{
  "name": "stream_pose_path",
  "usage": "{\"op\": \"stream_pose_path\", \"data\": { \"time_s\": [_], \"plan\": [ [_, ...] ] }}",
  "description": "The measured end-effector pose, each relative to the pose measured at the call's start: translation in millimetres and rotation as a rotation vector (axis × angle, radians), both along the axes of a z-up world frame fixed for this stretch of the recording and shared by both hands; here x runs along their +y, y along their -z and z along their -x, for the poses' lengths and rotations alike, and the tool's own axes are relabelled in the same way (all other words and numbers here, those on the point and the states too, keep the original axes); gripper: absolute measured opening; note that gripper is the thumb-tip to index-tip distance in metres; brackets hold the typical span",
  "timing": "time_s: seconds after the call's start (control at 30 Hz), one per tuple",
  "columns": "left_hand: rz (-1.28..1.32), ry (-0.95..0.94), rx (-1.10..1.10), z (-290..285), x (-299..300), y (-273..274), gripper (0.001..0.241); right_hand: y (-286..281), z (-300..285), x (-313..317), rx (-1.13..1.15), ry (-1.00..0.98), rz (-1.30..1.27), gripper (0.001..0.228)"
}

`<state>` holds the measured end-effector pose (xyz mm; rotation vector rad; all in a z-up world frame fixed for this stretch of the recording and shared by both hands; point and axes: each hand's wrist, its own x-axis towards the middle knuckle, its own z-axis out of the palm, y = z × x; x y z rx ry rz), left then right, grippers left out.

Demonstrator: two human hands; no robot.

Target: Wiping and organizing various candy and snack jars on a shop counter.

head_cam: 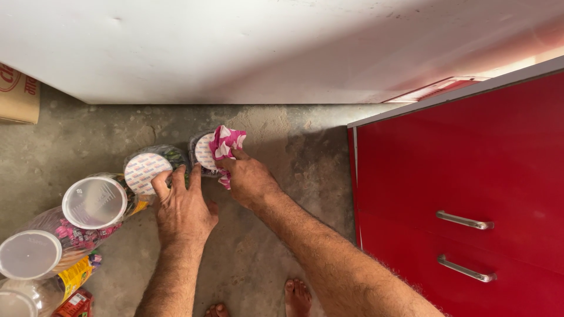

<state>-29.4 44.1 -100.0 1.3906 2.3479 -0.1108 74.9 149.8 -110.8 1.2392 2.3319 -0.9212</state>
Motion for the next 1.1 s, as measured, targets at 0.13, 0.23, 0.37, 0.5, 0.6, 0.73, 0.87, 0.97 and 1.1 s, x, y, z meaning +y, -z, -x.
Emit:
{"op": "stream_pose_path", "data": {
  "time_s": [0.13, 0.23, 0.37, 0.5, 0.6, 0.73, 0.87, 0.97, 1.1],
  "plan": [
    [0.019, -0.007, -0.013, 1.4, 0.6, 1.9, 0.082, -1.7, -0.3, 0.5, 0.010, 0.005, 0.008, 0.056],
    [-0.028, -0.016, -0.010, 2.2, 1.5, 4.6, 0.084, -1.3, 0.2, 2.1, 0.005, -0.006, -0.015, 0.057],
    [0.004, -0.029, -0.023, 1.0, 2.9, 1.4, 0.086, 1.0, -0.8, 2.5, 0.010, -0.019, -0.012, 0.053],
    [-0.020, -0.033, -0.020, 0.5, 2.8, -0.2, 0.086, 4.5, 0.4, 2.8, 0.005, -0.020, -0.031, 0.052],
    [-0.027, -0.031, -0.023, 1.4, 1.4, 0.2, 0.086, 8.9, -1.5, 3.3, 0.060, -0.036, -0.064, 0.048],
    [-0.075, 0.001, 0.011, 1.8, 0.9, 3.4, 0.085, 10.6, -1.0, 3.6, 0.053, -0.004, -0.044, 0.047],
    [0.016, 0.024, 0.062, -1.5, 7.1, -7.9, 0.086, 28.3, -10.6, -1.0, 0.154, 0.048, -0.007, 0.043],
    [-0.019, 0.054, 0.083, -5.7, 14.5, -4.0, 0.085, 13.2, -16.6, -3.8, 0.264, 0.101, -0.051, 0.045],
    [-0.096, 0.090, -0.002, -11.6, 24.4, 2.7, 0.084, -15.5, -19.4, -10.5, 0.211, 0.218, -0.058, 0.068]
  ]
}}
